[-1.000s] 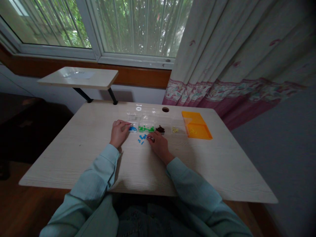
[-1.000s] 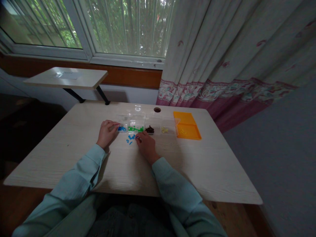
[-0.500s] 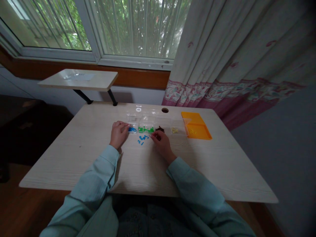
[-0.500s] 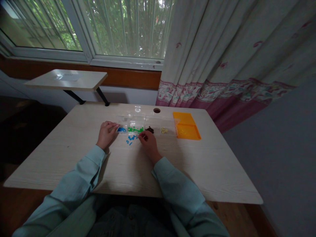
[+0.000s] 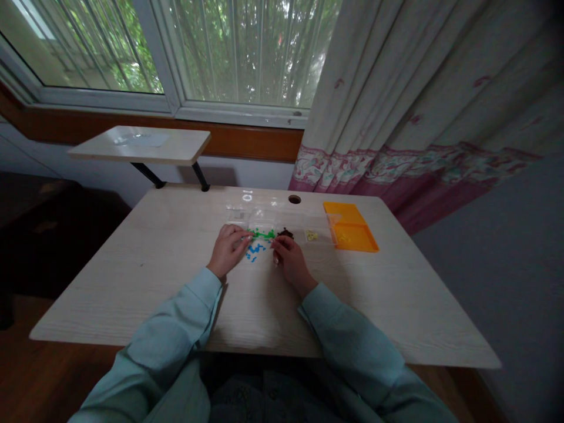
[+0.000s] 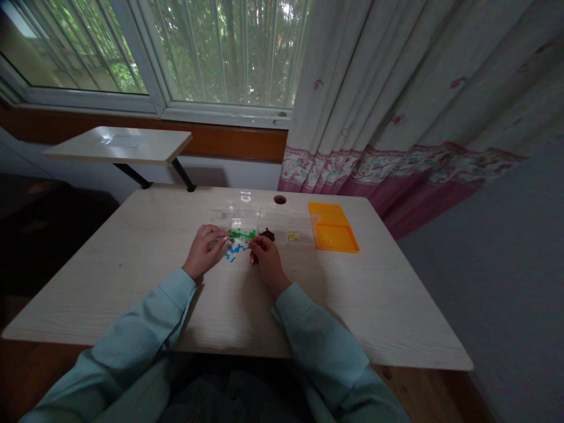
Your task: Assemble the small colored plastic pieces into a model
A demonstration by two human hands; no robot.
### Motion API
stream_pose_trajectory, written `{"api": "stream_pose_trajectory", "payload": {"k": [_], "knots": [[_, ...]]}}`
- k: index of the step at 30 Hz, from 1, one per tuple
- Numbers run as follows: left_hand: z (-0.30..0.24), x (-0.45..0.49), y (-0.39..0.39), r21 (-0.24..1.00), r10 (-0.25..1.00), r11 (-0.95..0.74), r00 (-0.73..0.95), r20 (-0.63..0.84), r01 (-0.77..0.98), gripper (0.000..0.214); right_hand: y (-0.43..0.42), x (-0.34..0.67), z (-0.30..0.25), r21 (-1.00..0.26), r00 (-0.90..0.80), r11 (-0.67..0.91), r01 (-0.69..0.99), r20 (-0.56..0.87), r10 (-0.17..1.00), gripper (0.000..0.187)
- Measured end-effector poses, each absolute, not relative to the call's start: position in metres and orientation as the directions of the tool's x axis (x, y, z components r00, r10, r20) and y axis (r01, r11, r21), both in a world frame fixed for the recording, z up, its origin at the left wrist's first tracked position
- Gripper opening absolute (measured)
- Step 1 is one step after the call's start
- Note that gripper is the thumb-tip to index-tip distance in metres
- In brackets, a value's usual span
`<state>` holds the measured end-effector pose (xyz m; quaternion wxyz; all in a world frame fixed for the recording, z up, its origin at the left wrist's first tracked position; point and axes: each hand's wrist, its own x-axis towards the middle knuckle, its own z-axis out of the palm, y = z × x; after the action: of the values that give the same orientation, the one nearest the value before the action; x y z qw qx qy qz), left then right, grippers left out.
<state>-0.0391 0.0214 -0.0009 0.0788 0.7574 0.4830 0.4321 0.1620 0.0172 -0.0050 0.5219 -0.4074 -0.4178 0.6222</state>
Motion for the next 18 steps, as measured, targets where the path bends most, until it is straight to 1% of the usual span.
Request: {"api": "stream_pose_trajectory", "payload": {"k": [3, 7, 12, 18], "knots": [[0.003, -0.024, 0.013, 0.522, 0.778, -0.589, 0.257, 0.574, 0.617, 0.023, 0.017, 0.160, -0.006, -0.944, -0.150, -0.125, -0.307, -0.082, 0.985, 0.030], [0.004, -0.016, 0.009, 0.520, 0.762, -0.622, 0.302, 0.573, 0.585, 0.028, 0.016, 0.159, -0.011, -0.955, -0.180, -0.122, -0.272, -0.074, 0.981, 0.030], [0.000, -0.016, 0.011, 0.530, 0.768, -0.610, 0.272, 0.580, 0.590, 0.022, 0.016, 0.158, -0.012, -0.970, -0.190, -0.130, -0.206, -0.091, 0.978, 0.032], [-0.004, -0.016, 0.013, 0.532, 0.764, -0.607, 0.250, 0.595, 0.591, 0.017, 0.014, 0.157, -0.007, -0.968, -0.191, -0.117, -0.221, -0.075, 0.979, 0.029]]}}
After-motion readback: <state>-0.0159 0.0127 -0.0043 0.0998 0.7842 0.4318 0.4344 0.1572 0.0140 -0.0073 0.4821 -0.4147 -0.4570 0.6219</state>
